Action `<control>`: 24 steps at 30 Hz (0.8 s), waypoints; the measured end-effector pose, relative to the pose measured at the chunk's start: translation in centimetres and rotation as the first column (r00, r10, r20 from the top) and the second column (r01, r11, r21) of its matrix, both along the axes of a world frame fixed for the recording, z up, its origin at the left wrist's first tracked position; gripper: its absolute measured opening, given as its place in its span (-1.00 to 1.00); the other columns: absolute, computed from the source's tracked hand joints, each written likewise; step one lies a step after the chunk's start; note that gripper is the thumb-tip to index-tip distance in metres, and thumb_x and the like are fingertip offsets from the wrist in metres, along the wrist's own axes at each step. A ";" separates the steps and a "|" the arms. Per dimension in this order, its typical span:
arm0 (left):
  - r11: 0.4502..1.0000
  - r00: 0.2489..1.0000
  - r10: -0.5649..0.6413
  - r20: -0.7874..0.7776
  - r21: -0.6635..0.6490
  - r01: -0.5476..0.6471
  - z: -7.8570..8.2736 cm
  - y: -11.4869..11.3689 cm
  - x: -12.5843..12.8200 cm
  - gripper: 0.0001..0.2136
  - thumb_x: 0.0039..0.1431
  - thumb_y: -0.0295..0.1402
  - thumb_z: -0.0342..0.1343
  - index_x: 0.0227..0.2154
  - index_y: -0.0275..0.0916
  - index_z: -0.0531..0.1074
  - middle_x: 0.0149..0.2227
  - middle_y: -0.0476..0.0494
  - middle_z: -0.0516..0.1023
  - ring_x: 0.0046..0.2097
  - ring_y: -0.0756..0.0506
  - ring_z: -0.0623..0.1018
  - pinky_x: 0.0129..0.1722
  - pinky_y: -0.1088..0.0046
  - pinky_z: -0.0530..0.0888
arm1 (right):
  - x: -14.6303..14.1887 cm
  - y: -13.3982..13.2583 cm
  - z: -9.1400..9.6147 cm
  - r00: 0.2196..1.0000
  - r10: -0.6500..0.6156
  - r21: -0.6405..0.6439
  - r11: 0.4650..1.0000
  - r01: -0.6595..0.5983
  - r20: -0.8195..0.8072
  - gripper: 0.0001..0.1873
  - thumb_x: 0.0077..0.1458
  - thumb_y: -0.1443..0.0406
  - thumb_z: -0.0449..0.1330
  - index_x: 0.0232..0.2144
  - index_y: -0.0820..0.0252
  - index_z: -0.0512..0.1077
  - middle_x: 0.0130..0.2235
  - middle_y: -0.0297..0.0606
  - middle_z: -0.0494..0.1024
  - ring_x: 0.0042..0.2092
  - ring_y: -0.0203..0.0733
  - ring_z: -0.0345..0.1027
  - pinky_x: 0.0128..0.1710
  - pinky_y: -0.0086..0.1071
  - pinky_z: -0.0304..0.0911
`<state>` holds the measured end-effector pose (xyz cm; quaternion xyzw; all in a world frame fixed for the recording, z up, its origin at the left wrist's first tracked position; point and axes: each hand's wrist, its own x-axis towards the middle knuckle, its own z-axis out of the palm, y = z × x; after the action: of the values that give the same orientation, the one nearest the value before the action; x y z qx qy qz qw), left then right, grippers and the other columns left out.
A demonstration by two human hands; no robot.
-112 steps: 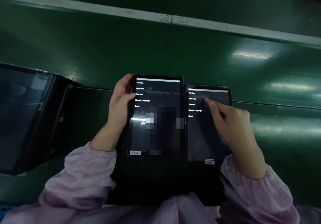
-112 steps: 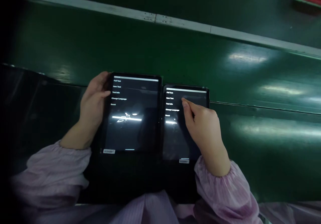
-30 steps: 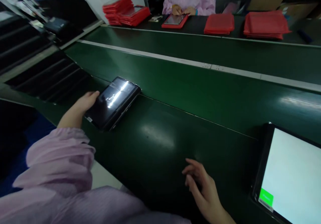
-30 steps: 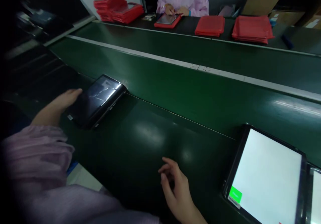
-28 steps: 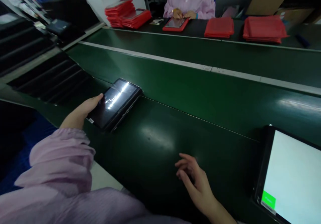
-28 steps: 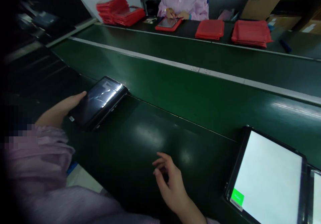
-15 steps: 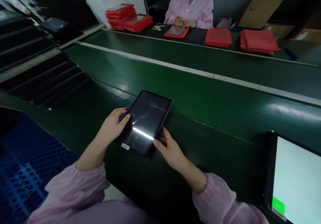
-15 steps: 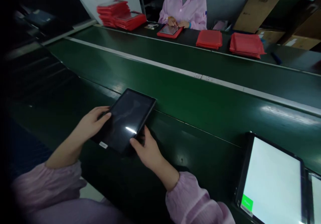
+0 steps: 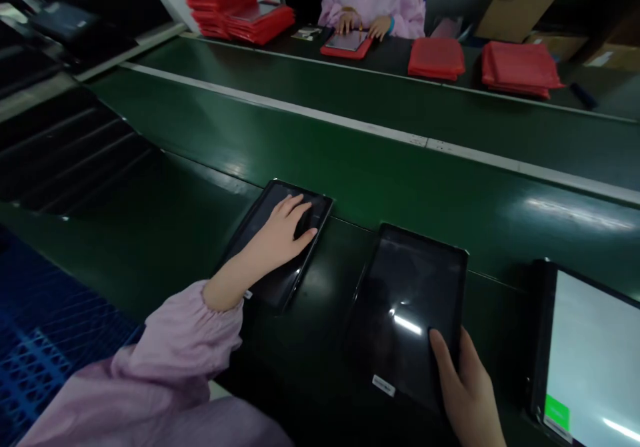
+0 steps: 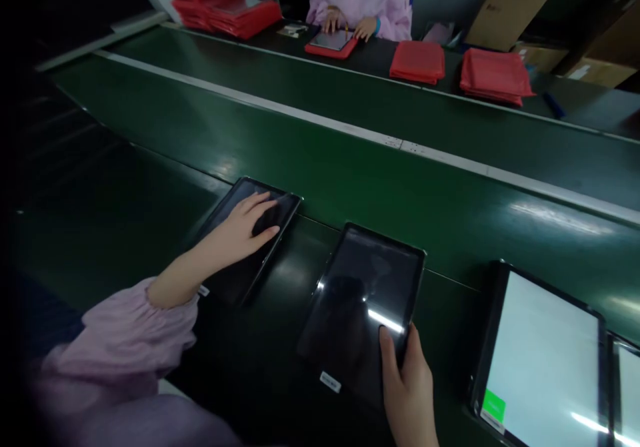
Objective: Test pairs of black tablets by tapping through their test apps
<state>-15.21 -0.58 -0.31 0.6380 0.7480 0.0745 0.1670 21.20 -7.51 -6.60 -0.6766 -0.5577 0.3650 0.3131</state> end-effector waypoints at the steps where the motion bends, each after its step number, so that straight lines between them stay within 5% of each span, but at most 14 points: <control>1: 0.999 0.997 -0.034 -0.064 -0.003 0.034 -0.4 1.0 0.5 -0.38 0.39 -0.15 0.08 0.43 -0.32 0.35 0.56 -0.41 0.27 0.59 -0.44 0.18 0.53 -0.19 0.20 | 0.3 -0.3 -0.2 0.993 -0.001 0.076 0.997 -0.008 0.117 -0.35 0.32 -0.28 0.16 0.00 0.11 0.60 -0.14 -0.03 0.70 -0.12 0.18 0.64 -0.25 -0.08 0.62; 5: 0.999 0.958 -0.036 -0.283 0.013 0.041 -1.1 3.9 2.9 -0.39 0.43 -0.21 0.04 0.44 -0.41 0.35 0.50 -0.50 0.36 0.54 -0.50 0.30 0.51 -0.12 0.26 | 0.2 -0.2 -1.2 0.941 0.012 0.253 0.962 -0.104 0.339 -0.21 0.37 -0.27 0.11 0.32 0.14 0.45 0.12 0.13 0.54 0.13 0.31 0.52 -0.02 0.12 0.59; 10: 1.000 0.934 0.001 -0.357 0.006 0.001 -0.7 4.8 4.8 -0.43 0.43 -0.27 -0.03 0.40 -0.41 0.42 0.42 -0.46 0.50 0.45 -0.51 0.44 0.41 -0.11 0.41 | -0.2 2.5 -2.1 0.976 -0.044 0.237 0.972 -0.008 0.211 -0.24 0.41 -0.23 0.08 0.39 0.08 0.39 0.03 -0.02 0.54 -0.11 0.04 0.59 -0.27 -0.14 0.62; 20: 0.995 0.936 0.090 -0.339 0.067 -0.072 -0.5 5.2 7.9 -0.49 0.35 -0.26 0.05 0.30 -0.23 0.54 0.33 -0.39 0.60 0.38 -0.56 0.52 0.28 -0.20 0.54 | 1.8 4.9 -2.7 0.996 -0.031 0.223 0.975 0.011 0.088 -0.37 0.40 -0.06 0.17 0.37 0.06 0.40 0.12 -0.02 0.53 0.08 0.07 0.56 0.05 0.04 0.60; 24: 0.981 0.947 0.193 -0.256 0.060 -0.184 0.8 4.8 6.4 -0.44 0.31 -0.09 0.12 0.28 -0.21 0.57 0.22 -0.31 0.70 0.29 -0.54 0.62 0.28 -0.25 0.54 | 2.8 5.5 -2.7 1.000 0.026 0.154 0.988 -0.028 0.014 -0.34 0.36 -0.04 0.22 0.39 0.03 0.38 0.20 0.01 0.50 0.19 0.14 0.50 0.15 0.13 0.56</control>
<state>-8.76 4.27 0.53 0.5706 0.8196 0.0187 0.0480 23.96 -2.03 -9.32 -0.6447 -0.5954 0.3208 0.3562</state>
